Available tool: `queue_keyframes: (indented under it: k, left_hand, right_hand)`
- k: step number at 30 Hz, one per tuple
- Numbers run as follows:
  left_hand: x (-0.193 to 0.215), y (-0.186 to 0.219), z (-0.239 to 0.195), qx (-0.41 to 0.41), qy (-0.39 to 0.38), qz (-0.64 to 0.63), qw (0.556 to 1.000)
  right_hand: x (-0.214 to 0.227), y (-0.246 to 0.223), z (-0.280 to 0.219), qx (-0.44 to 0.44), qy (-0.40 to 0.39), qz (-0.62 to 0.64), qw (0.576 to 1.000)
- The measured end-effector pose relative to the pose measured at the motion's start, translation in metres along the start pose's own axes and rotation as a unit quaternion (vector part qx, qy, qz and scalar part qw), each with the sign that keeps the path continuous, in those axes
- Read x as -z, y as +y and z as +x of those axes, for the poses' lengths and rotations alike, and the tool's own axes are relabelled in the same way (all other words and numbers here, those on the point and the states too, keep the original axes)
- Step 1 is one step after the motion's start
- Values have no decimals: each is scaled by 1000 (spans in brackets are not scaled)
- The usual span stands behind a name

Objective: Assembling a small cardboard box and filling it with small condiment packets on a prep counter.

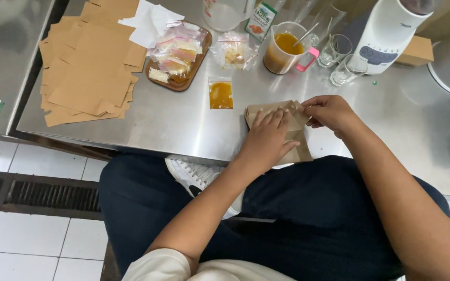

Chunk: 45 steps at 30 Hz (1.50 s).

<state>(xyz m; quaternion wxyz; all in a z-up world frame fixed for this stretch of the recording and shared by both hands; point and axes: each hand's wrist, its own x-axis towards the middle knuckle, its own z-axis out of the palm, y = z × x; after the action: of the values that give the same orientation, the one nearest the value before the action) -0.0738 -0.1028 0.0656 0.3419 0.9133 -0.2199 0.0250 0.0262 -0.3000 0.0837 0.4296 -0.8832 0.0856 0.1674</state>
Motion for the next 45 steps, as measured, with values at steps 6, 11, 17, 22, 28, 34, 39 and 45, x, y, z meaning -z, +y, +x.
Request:
queue_keyframes:
  k: [6, 11, 17, 22, 28, 34, 39, 45]
  left_hand:
    - [22, 15, -5, -17, 57, -190, 980]
    - [25, 19, -7, -11, 123, -351, 928]
    - [-4, 6, 1, -66, 199, -397, 893]
    - [-3, 11, -3, -84, 210, -406, 886]
    - [-5, 12, -3, -89, 227, -392, 887]
    - [-3, 12, -7, 46, 406, -343, 846]
    - [9, 16, -6, 103, 337, -502, 790]
    - [3, 5, -2, 151, 276, -610, 727]
  right_hand:
    - [-6, -17, -21, 75, 18, 46, 996]
    - [-12, -32, -41, 134, 32, 55, 989]
    - [-19, -39, -54, 183, 40, 82, 979]
    - [-23, -39, -58, 211, 44, 70, 974]
    - [-24, -45, -62, 204, 42, 54, 976]
    - [-31, -53, -76, 211, 49, 66, 974]
    - [-48, -52, -94, 323, 111, 57, 938]
    - [-44, -53, -97, 387, 116, 49, 913]
